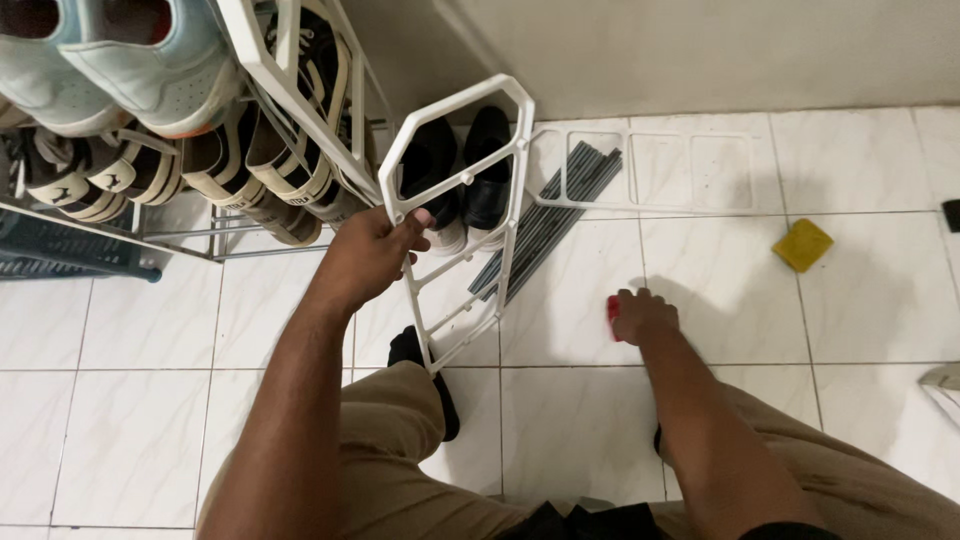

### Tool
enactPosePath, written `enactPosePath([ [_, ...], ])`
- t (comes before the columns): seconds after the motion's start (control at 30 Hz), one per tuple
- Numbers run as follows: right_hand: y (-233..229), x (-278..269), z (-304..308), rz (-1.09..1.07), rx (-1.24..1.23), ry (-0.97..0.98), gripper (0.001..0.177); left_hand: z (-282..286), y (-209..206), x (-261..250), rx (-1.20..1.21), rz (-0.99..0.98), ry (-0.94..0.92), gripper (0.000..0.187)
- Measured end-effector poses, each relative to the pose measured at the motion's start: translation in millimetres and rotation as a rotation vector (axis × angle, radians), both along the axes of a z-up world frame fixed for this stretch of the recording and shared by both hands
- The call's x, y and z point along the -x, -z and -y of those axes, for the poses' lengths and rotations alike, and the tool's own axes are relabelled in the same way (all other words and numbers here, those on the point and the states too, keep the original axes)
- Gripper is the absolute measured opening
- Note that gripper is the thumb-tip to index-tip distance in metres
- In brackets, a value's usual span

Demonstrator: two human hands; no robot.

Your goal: The person assembles a white metal shoe rack by inserting metal rods into the frame. They then place several pairs of shoes onto the rack shelves. The person continues assembling a second rack section by inserting additional rods.

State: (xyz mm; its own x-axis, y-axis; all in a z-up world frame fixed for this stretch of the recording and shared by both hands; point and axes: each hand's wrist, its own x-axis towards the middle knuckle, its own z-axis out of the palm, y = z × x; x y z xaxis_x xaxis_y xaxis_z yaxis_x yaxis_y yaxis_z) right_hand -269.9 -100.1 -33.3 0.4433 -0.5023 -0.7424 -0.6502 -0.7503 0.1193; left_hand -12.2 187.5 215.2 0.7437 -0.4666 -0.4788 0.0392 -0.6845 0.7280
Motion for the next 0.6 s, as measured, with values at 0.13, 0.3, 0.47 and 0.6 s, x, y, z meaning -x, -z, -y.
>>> enactPosePath([
  [0.13, 15.0, -44.0, -25.5, 0.065, -0.078, -0.133, 0.055, 0.8, -3.5, -3.5, -0.026, 0.025, -0.020, 0.053],
  [0.3, 39.2, -99.9, -70.0, 0.152, -0.241, -0.238, 0.068, 3.3, -8.7, -6.1, -0.142, 0.045, -0.013, 0.053],
  [0.47, 58.5, -129.4, -98.9, 0.098, -0.247, -0.337, 0.057, 5.8, -15.2, -5.7, -0.116, 0.068, -0.035, 0.049],
  [0.6, 65.3, -139.5, -106.3, 0.062, -0.244, -0.358, 0.050, 7.6, -21.1, -6.9, -0.097, 0.025, -0.077, 0.044],
])
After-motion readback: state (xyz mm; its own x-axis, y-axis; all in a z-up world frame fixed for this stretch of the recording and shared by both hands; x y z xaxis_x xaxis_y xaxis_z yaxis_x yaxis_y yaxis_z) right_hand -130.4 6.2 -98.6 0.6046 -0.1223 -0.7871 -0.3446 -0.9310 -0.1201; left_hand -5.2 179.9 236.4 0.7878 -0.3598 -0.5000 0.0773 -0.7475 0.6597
